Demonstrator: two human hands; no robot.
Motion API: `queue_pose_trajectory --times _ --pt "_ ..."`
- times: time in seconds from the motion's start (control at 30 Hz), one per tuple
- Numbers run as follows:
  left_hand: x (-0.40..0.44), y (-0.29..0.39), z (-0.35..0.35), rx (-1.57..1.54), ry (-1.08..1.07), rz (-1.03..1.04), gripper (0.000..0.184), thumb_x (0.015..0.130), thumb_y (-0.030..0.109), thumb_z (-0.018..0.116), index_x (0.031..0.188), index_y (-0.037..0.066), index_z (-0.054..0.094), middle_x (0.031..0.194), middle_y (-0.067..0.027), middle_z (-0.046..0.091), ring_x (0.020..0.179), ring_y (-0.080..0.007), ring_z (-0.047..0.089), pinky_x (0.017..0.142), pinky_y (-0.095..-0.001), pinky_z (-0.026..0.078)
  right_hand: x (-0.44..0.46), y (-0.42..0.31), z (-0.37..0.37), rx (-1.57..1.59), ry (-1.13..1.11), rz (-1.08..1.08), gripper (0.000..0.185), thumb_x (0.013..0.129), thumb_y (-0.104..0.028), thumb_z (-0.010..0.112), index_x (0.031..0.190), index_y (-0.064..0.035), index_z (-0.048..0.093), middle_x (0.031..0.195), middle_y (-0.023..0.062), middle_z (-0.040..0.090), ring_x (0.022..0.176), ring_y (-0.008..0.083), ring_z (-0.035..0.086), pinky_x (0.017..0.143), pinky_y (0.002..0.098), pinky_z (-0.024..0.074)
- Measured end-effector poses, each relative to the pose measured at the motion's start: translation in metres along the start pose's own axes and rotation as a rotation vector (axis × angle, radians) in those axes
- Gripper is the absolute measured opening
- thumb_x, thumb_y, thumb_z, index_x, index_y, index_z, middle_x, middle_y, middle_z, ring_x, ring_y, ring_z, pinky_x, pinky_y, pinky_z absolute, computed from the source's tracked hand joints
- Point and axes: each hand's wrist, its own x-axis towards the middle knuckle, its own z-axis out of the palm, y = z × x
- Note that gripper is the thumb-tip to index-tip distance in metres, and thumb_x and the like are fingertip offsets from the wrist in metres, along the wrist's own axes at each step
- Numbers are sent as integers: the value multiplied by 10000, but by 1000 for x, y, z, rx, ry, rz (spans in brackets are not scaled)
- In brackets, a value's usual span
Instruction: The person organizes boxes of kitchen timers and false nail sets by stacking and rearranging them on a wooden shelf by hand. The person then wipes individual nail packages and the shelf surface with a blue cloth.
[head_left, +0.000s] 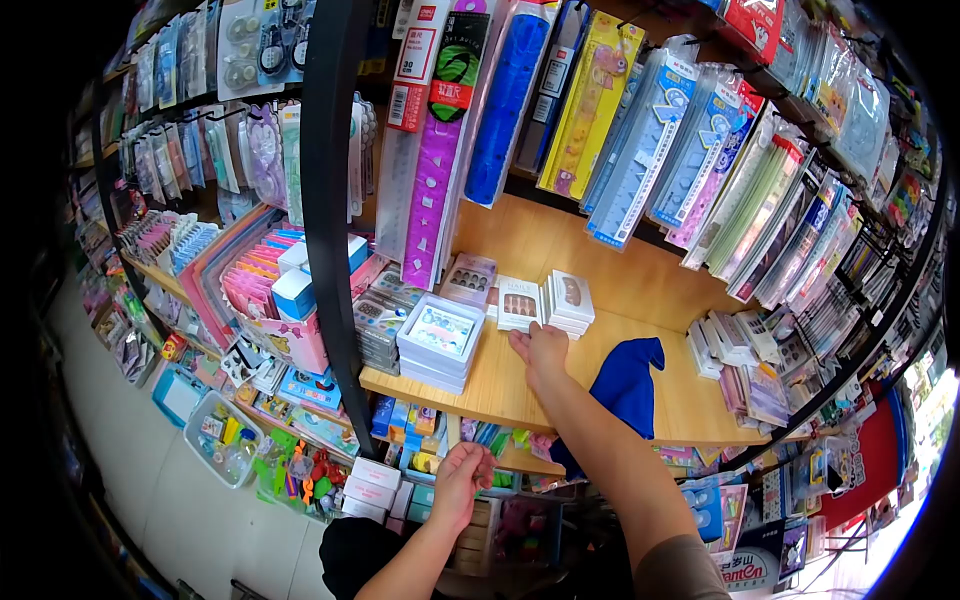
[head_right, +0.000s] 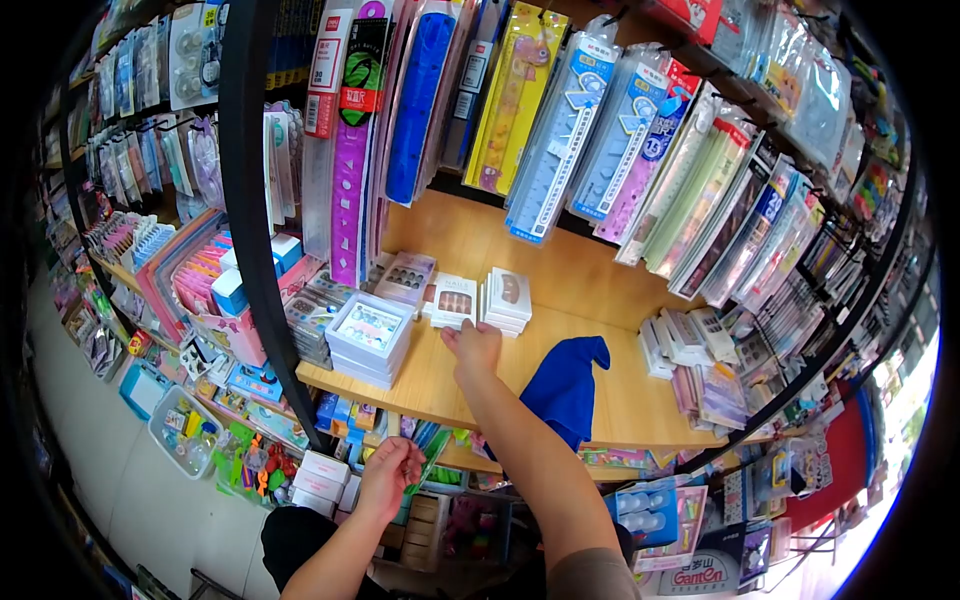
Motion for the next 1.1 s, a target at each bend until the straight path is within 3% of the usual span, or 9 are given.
queue_pose_trajectory --times 0.1,0.4,0.6,0.8,0.9,0.93,0.97,1.0,1.1 --pt "0 -2 0 4 0 -5 118 957 164 493 897 71 532 793 -39 617 608 -88 526 571 -233 413 4 4 12 15 2 -14 291 892 0 538 1080 49 321 984 225 484 694 305 638 635 378 602" --pt "-2 0 2 39 42 -19 108 945 156 487 888 74 528 782 -64 601 612 -124 510 562 -257 414 24 16 20 -295 50 -59 273 857 -29 619 983 53 392 712 185 596 546 257 643 450 338 559" --pt "0 -3 2 58 36 -23 106 940 163 495 883 79 527 781 -63 602 617 -127 515 566 -260 421 20 14 12 -340 -66 -33 367 878 -51 601 1118 43 339 775 188 578 611 259 626 557 357 577" --pt "2 -10 -3 67 31 -27 111 937 179 509 887 82 530 780 -58 602 622 -123 522 564 -261 433 -11 -23 -29 -451 -223 -67 286 897 -101 562 1122 42 460 782 148 627 560 193 605 496 293 517" --pt "4 -15 -4 95 40 -35 101 934 185 518 886 98 534 777 -48 605 614 -117 520 562 -254 436 -14 -69 -77 -642 -217 -278 192 881 -92 552 1041 14 540 754 136 634 550 177 593 487 283 467" --pt "4 -17 -4 93 48 -45 94 938 175 513 895 94 531 776 -49 610 612 -108 521 558 -248 430 0 -80 -100 -751 -156 -528 102 844 -77 556 890 7 593 719 130 642 570 163 594 516 287 459" --pt "5 -18 -2 93 59 -51 87 943 165 509 903 89 528 774 -50 616 610 -99 522 554 -243 423 14 -97 -123 -786 -26 -557 104 818 -77 550 827 8 609 721 143 642 596 197 602 548 318 471" --pt "5 -20 -1 99 60 -51 97 943 168 507 894 86 523 772 -51 612 605 -97 517 552 -244 419 37 -109 -155 -933 94 -813 113 831 -107 582 889 -12 601 704 93 638 574 150 580 526 299 455" --pt "9 -28 1 130 47 -66 105 942 171 507 890 81 518 773 -54 609 602 -97 512 552 -248 417 52 -173 -216 -1142 501 -1032 219 794 -186 663 882 4 597 797 162 625 769 312 598 690 403 466"
